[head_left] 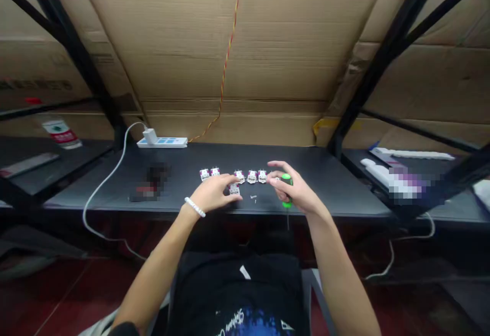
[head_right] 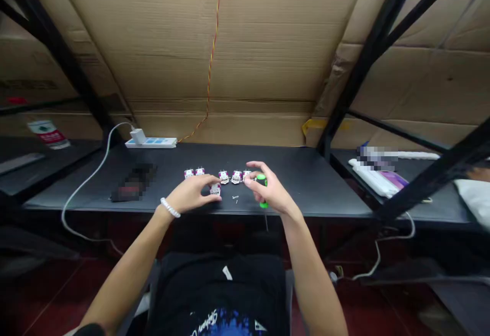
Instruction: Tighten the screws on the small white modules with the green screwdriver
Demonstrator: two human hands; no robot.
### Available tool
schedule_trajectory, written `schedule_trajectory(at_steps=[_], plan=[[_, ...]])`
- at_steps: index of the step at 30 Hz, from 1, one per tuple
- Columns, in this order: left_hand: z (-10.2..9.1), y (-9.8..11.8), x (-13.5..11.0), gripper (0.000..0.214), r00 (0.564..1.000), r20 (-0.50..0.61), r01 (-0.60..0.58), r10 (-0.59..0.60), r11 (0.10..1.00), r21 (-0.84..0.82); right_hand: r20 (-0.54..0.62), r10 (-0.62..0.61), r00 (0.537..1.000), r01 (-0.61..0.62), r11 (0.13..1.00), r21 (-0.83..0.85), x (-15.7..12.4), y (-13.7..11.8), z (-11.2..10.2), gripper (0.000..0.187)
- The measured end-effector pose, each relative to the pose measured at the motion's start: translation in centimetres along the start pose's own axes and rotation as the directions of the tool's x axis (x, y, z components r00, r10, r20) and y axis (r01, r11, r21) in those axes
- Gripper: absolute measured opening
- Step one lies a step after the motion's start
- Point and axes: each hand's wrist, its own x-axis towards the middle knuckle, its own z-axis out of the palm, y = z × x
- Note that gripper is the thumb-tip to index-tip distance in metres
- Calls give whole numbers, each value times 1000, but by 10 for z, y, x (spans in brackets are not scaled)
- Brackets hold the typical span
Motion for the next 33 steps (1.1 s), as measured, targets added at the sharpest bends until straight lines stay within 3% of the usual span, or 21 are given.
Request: schedule_trajectory(at_steps=[4,10,14,21,27,30,33], plan=[[12,2,3,49,994,99,31,-39,996,87,-22,-77,997,78,996,52,-16,-18,-16,56],[26,20,7,53,996,73,37,-46,992,119,-58,-142,988,146,987,69,-29,-31,-26,55],[23,17,5,61,996,68,54,-62,992,113,-59,-159,986,166,975,145,-30,-33,-31,59],[20,8,4,41,995,89,43,-50,996,79,-115,-134,984,159,957,242,-31,-37,-35,39],[35,17,6,35,995,6,-97,97,991,87,-128,-147,981,175,954,243,-32,-40,-34,39],[44,24,6,29,974,36,-228,225,970,87,-133,-164,977,192,950,244,-32,-41,-34,39],[52,29,7,33,964,77,-262,255,961,87,-123,-183,975,206,954,217,-32,-41,-33,38]])
